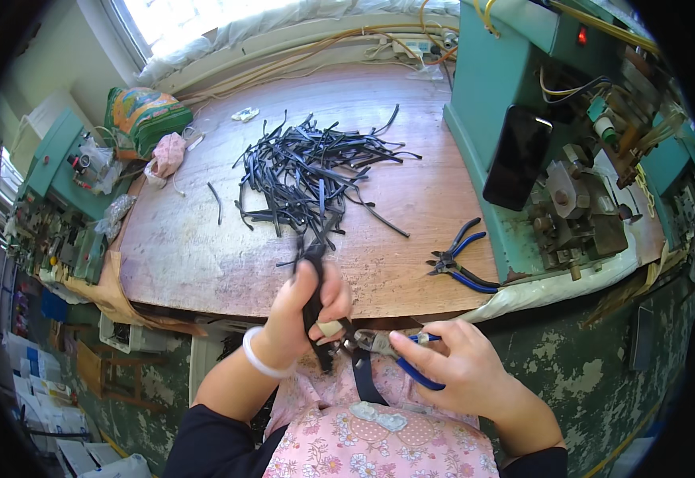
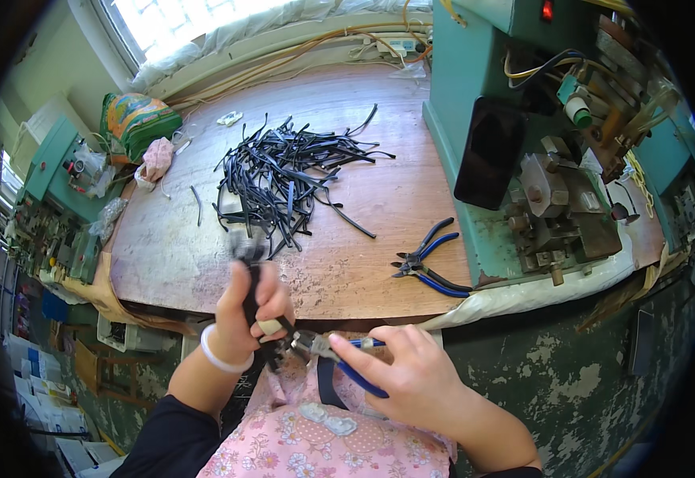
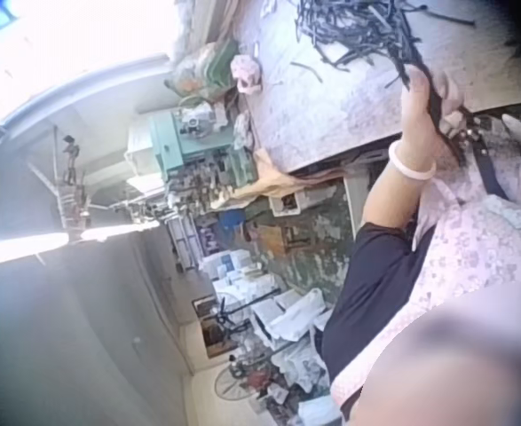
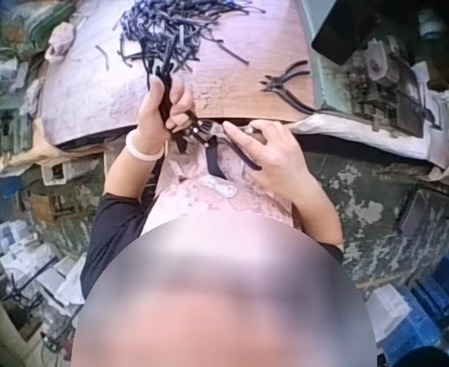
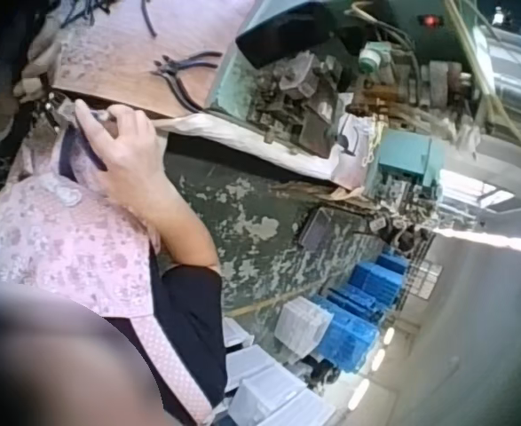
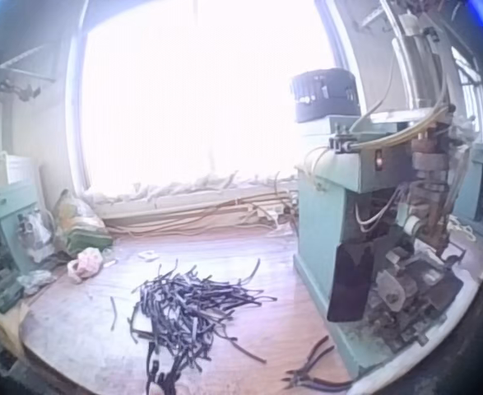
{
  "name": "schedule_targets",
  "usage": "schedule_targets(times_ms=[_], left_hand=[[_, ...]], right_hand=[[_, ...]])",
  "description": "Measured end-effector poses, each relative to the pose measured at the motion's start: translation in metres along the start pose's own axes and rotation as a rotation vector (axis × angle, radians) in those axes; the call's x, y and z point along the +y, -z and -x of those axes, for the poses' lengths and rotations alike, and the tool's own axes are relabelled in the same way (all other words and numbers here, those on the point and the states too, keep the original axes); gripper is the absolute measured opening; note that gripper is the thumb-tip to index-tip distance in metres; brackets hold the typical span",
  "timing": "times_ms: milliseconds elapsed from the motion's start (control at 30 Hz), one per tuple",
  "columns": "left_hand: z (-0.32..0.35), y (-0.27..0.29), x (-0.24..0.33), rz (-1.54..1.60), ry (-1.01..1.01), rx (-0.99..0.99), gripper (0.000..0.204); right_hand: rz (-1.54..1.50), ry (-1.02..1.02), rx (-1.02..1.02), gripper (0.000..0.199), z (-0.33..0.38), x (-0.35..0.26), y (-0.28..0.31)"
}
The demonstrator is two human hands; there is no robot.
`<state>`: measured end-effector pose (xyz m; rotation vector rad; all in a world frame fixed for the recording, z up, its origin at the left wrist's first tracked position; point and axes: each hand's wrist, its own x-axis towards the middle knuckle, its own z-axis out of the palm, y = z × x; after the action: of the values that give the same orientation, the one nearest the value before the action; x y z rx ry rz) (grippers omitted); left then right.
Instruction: The person repeatedly picks up black cables from a pile on a wooden table and uses pliers to cut off the ends. The cut pieces are dropped back onto the table. The person continues this process throughout the clip.
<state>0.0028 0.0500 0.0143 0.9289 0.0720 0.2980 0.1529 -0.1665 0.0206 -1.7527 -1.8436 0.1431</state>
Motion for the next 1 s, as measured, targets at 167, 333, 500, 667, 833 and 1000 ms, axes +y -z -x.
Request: schedule_targets(times_ms=[167, 333, 500, 667, 833, 1000], left_hand=[[0.022, -0.023, -0.026, -0.143, -0.466, 0.132, 0.052], [0.026, -0.037, -0.040, -0.380, -0.694, 0.245, 0.049], [0.028, -0.033, -0.030, -0.315, -0.567, 0.147, 0.048], [-0.007, -0.007, -0.011, -0.010, -0.273, 0.040, 0.047], [-0.081, 0.013, 0.011, -0.548, 0.116, 0.263, 0.029], [-0.161, 0.049, -0.037, -1.892, -0.079, 0.305, 0.030]], right_hand=[[-0.100, -0.020, 0.032, 0.072, 0.002, 0.004, 0.002], [-0.183, -0.051, 0.053, 0.071, -0.004, -0.009, 0.003], [-0.125, -0.062, 0.019, 0.071, 0.004, -0.006, 0.002], [-0.108, -0.104, 0.094, 0.072, 0.010, -0.002, 0.001], [-0.159, -0.111, 0.135, 0.068, 0.011, -0.003, 0.002], [-0.146, -0.079, 0.077, 0.066, 0.009, -0.009, 0.004]])
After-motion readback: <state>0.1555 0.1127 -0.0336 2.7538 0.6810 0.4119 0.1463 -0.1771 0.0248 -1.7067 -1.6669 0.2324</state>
